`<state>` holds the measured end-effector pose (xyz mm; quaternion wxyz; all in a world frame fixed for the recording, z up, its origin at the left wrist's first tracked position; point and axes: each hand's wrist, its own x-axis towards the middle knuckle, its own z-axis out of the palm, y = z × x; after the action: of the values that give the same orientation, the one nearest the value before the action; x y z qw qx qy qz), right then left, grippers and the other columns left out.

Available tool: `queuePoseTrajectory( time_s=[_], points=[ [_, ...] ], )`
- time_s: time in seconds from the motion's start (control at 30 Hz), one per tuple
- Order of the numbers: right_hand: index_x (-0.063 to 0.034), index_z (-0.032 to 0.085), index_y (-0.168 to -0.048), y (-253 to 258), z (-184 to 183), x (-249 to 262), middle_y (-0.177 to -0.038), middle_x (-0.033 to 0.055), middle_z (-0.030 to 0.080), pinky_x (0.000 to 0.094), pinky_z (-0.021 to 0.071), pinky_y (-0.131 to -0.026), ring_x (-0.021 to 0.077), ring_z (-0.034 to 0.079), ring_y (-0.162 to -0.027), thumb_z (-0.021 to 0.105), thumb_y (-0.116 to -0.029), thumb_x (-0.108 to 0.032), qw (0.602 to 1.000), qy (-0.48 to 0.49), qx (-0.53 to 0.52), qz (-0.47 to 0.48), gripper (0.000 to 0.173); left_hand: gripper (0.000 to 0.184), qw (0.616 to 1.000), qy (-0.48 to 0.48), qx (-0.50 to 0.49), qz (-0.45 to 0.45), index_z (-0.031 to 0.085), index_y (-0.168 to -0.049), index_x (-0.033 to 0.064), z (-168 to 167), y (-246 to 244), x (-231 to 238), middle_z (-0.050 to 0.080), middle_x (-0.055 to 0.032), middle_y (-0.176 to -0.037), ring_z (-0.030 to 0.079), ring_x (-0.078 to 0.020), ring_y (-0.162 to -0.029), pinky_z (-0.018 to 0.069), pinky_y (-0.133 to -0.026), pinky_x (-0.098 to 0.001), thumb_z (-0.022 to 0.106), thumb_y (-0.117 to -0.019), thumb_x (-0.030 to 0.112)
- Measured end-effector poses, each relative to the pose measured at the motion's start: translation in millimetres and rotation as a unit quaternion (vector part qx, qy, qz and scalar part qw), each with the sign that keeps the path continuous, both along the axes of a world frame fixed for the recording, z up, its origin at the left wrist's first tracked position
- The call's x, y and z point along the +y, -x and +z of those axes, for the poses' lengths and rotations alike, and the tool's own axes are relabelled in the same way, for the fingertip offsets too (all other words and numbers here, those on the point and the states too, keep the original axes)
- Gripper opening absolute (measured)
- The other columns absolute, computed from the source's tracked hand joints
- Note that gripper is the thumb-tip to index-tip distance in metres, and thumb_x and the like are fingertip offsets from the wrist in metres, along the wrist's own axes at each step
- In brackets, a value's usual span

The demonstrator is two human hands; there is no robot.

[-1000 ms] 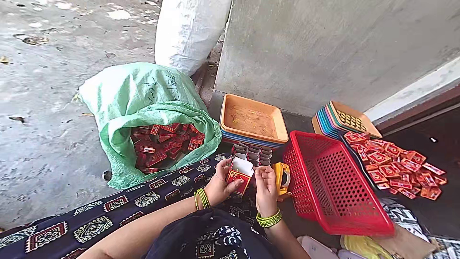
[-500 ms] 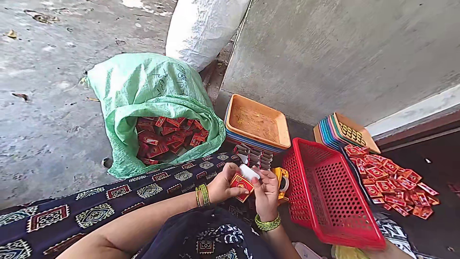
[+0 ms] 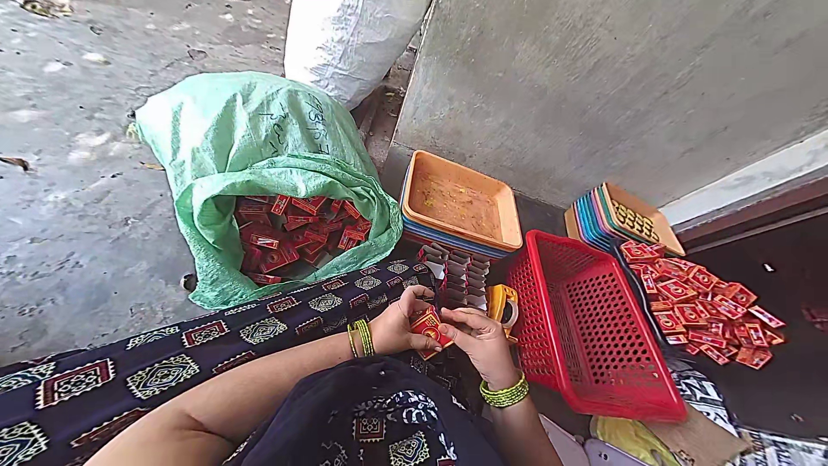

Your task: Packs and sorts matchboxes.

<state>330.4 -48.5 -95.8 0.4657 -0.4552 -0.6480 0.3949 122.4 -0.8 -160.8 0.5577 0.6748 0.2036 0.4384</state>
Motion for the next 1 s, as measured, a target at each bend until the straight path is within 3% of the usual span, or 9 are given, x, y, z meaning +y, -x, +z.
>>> queuePoseTrajectory(
  time_s=[0.17,0.33,0.47,0.6,0.73,0.8,0.87,1.0],
  points=[
    [-0.0045,0.08,-0.11,2,-7,-4,-0.109,0.0101,0.074,0.0288,0.0651,-0.085,0.0155,0.073,-0.102,0.081,-0.086,-0.006,0.993,-0.061,-0.104,-0.006,0.024,0.093,1.0,-0.008,0.013,-0.022,0.035,-0.14,-0.0006,0,1,-1,0.073,-0.0093,-0.109,0.073,-0.0144,-0.1,0.061,-0.091,-0.0345,0.094,-0.0703,0.017],
    [-0.0023,0.081,-0.103,-6,-3,-2,-0.101,0.0093,0.078,0.0309,0.0617,-0.09,0.0161,0.074,-0.098,0.081,-0.086,-0.004,0.996,-0.07,-0.049,-0.024,0.017,0.09,0.999,-0.001,-0.006,-0.047,0.036,-0.139,0.0,6,1,-2,0.073,-0.0096,-0.11,0.073,-0.0159,-0.099,0.0619,-0.09,-0.035,0.094,-0.0708,0.014],
    [-0.0067,0.082,-0.103,-8,-1,-1,-0.104,0.0067,0.076,0.0293,0.0608,-0.09,0.0143,0.071,-0.101,0.078,-0.0901,-0.008,0.989,-0.092,-0.111,0.021,0.014,0.091,0.999,-0.007,-0.005,-0.054,0.037,-0.139,-0.0005,0,0,-1,0.072,-0.0092,-0.108,0.073,-0.0145,-0.097,0.0615,-0.089,-0.0343,0.094,-0.0707,0.017],
    [-0.0059,0.079,-0.108,-8,3,-1,-0.111,0.01,0.07,0.0293,0.0582,-0.093,0.0154,0.066,-0.106,0.067,-0.0973,-0.008,0.978,-0.106,-0.157,0.085,0.016,0.087,0.999,-0.013,-0.009,-0.036,0.039,-0.138,-0.0007,-7,-1,-1,0.072,-0.0083,-0.107,0.072,-0.0131,-0.095,0.0617,-0.086,-0.0331,0.093,-0.0736,0.022],
    [-0.0126,0.073,-0.129,1,1,-8,-0.117,0.0108,0.063,0.0328,0.0511,-0.1,0.0166,0.059,-0.112,0.051,-0.1021,-0.01,0.968,-0.116,-0.208,0.077,0.035,0.081,0.999,0.011,-0.031,0.019,0.043,-0.135,-0.0008,-11,-4,-2,0.071,-0.0089,-0.111,0.072,-0.0149,-0.099,0.0613,-0.089,-0.0358,0.091,-0.0763,0.026],
    [-0.009,0.076,-0.123,9,-13,-13,-0.114,0.0103,0.07,0.0315,0.0552,-0.097,0.0156,0.065,-0.108,0.056,-0.1015,-0.008,0.965,-0.163,-0.203,-0.016,0.029,0.076,0.997,0.047,-0.039,0.041,0.044,-0.134,0.0006,-7,-5,-3,0.071,-0.0084,-0.111,0.072,-0.016,-0.097,0.0625,-0.086,-0.0367,0.09,-0.0777,0.023],
    [0.0009,0.075,-0.119,20,-30,-18,-0.114,0.013,0.075,0.0311,0.0589,-0.097,0.017,0.072,-0.107,0.063,-0.0981,-0.005,0.952,-0.212,-0.189,-0.111,0.024,0.068,0.996,0.058,-0.04,0.055,0.047,-0.132,0.0004,-5,-4,-3,0.07,-0.0079,-0.113,0.072,-0.0156,-0.098,0.0626,-0.086,-0.0356,0.088,-0.0807,0.02],
    [0.0088,0.065,-0.129,25,-51,-22,-0.124,0.0177,0.072,0.0349,0.0571,-0.104,0.0218,0.071,-0.117,0.057,-0.1024,-0.004,0.932,-0.256,-0.223,-0.129,0.031,0.045,0.997,0.033,-0.026,0.059,0.06,-0.121,0.0009,-17,-4,-3,0.067,-0.0109,-0.119,0.07,-0.0156,-0.1,0.0615,-0.087,-0.0341,0.082,-0.0876,0.021]
  ],
)
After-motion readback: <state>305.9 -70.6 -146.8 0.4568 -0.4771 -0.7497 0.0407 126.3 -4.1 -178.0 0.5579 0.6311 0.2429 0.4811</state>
